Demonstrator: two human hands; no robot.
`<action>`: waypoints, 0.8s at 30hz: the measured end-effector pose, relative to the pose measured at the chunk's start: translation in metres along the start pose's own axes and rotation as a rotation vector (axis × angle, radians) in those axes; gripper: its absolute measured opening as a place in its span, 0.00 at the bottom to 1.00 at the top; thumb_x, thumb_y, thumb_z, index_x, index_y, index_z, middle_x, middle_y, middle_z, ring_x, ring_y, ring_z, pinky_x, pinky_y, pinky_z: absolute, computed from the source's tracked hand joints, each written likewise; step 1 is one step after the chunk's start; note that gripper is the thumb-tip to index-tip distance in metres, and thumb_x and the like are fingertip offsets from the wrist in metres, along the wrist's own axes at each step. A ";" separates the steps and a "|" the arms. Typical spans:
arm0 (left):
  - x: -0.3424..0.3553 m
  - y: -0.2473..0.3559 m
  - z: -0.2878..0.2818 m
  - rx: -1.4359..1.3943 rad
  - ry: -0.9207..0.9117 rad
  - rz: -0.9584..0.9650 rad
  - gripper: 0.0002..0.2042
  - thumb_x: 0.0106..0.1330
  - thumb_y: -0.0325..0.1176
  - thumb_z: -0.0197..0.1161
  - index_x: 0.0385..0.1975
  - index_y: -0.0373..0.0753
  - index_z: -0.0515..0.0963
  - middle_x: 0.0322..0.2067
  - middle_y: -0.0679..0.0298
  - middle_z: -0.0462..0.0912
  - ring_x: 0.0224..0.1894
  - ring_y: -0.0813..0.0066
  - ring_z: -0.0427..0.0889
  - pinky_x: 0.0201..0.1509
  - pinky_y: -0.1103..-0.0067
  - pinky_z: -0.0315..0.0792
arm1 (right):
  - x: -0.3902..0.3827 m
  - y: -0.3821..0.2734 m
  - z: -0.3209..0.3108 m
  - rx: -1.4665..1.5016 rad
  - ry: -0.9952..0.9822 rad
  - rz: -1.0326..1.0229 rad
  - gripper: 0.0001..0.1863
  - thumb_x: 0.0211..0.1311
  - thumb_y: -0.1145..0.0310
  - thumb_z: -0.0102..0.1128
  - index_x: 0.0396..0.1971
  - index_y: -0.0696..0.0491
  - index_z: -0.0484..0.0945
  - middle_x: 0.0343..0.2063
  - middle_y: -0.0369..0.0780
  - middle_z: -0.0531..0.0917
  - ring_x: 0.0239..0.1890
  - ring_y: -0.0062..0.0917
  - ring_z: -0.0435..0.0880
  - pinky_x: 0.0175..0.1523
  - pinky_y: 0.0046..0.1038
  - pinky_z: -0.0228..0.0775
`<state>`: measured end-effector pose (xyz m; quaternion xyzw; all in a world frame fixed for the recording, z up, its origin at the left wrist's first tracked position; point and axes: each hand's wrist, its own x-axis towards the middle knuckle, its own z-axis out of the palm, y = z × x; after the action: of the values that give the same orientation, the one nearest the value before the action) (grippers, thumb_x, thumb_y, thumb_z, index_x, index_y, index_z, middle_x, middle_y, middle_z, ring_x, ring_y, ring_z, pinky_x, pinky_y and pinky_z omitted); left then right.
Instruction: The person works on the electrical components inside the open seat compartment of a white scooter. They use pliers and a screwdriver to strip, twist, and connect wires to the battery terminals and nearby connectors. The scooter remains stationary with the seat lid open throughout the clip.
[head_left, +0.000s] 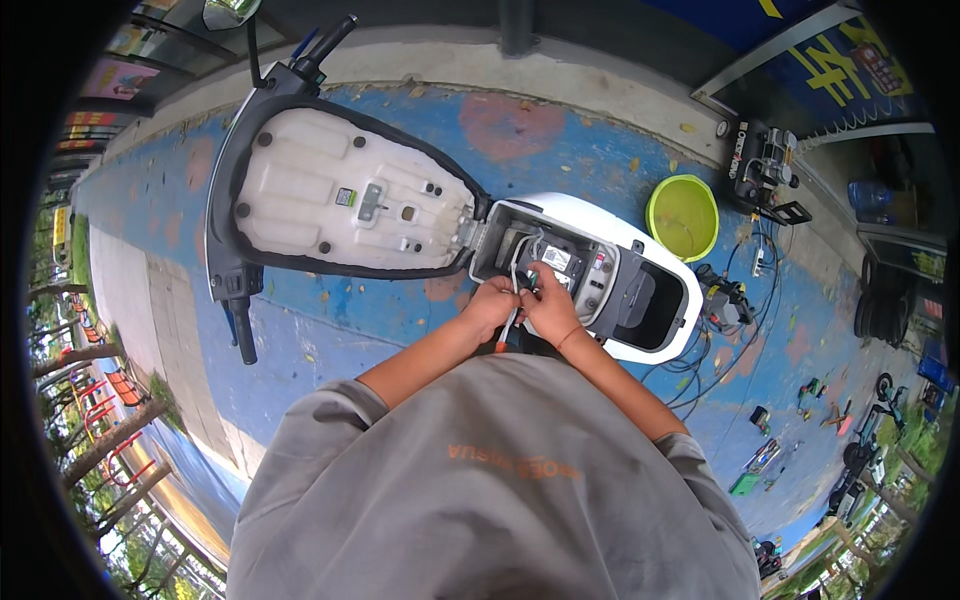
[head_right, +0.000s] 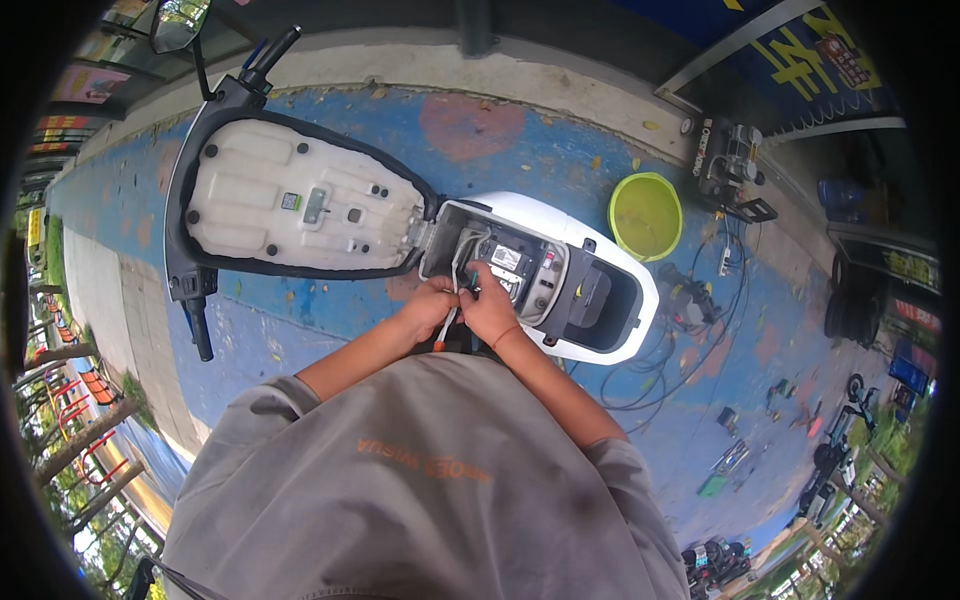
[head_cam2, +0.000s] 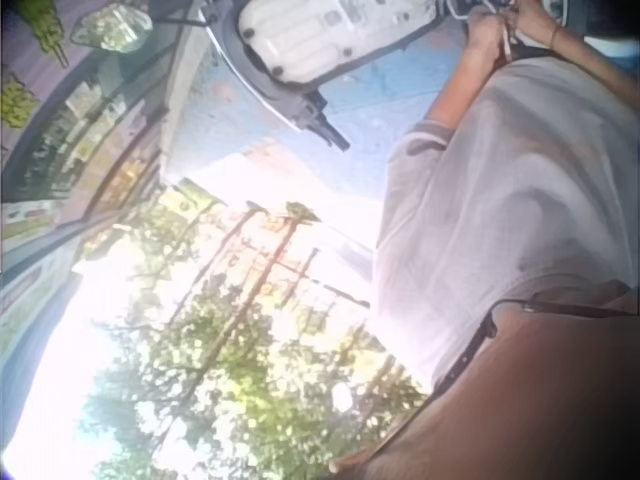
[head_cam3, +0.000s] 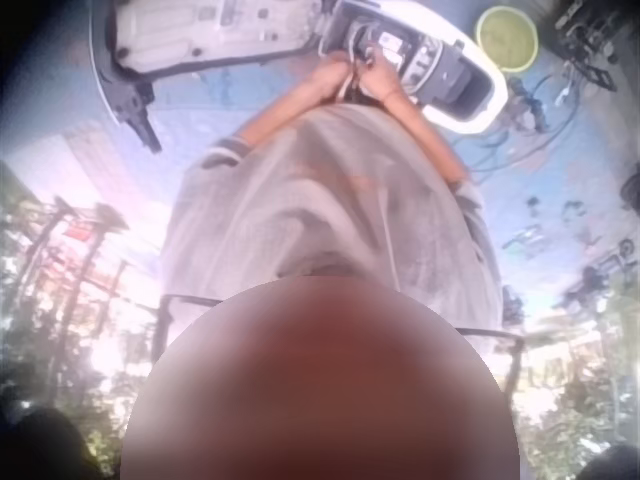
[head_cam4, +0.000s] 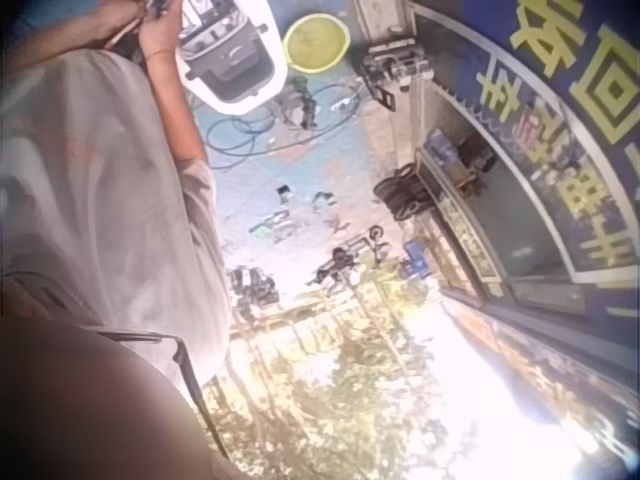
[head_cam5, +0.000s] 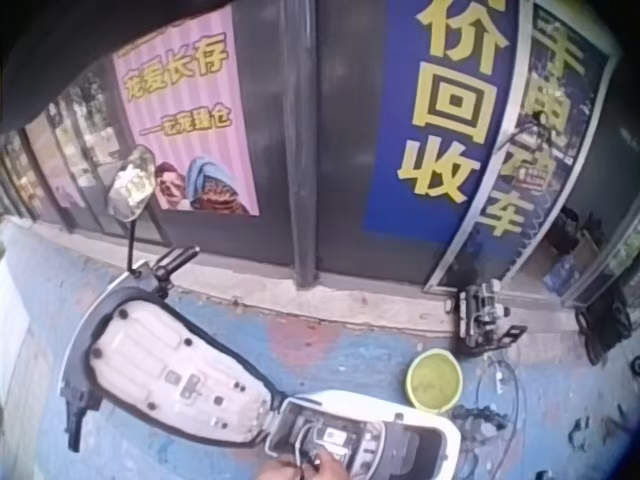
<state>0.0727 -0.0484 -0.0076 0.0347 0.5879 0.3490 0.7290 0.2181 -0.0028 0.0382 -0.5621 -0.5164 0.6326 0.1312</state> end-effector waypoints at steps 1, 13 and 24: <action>0.001 -0.001 0.001 -0.010 -0.017 0.005 0.08 0.67 0.20 0.62 0.42 0.37 0.72 0.33 0.57 0.83 0.32 0.66 0.85 0.34 0.71 0.82 | -0.002 -0.010 -0.002 -0.075 0.003 0.000 0.21 0.67 0.77 0.60 0.59 0.55 0.73 0.40 0.50 0.83 0.36 0.37 0.90 0.41 0.36 0.83; -0.016 -0.003 0.014 0.056 0.067 0.002 0.10 0.67 0.19 0.62 0.44 0.35 0.72 0.36 0.56 0.84 0.32 0.71 0.84 0.32 0.77 0.80 | 0.016 0.014 -0.008 0.160 -0.243 0.226 0.19 0.57 0.69 0.68 0.46 0.65 0.82 0.45 0.53 0.83 0.44 0.48 0.88 0.52 0.37 0.81; -0.014 -0.006 0.001 0.030 -0.168 -0.122 0.10 0.71 0.24 0.61 0.48 0.35 0.83 0.38 0.61 0.88 0.31 0.73 0.84 0.36 0.78 0.80 | -0.037 0.024 -0.023 0.176 -0.089 0.458 0.24 0.74 0.43 0.59 0.45 0.51 0.86 0.37 0.33 0.86 0.34 0.22 0.81 0.41 0.27 0.75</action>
<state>0.0759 -0.0603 0.0014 0.0389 0.5310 0.2911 0.7948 0.2605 -0.0295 0.0441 -0.6223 -0.3239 0.7126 0.0099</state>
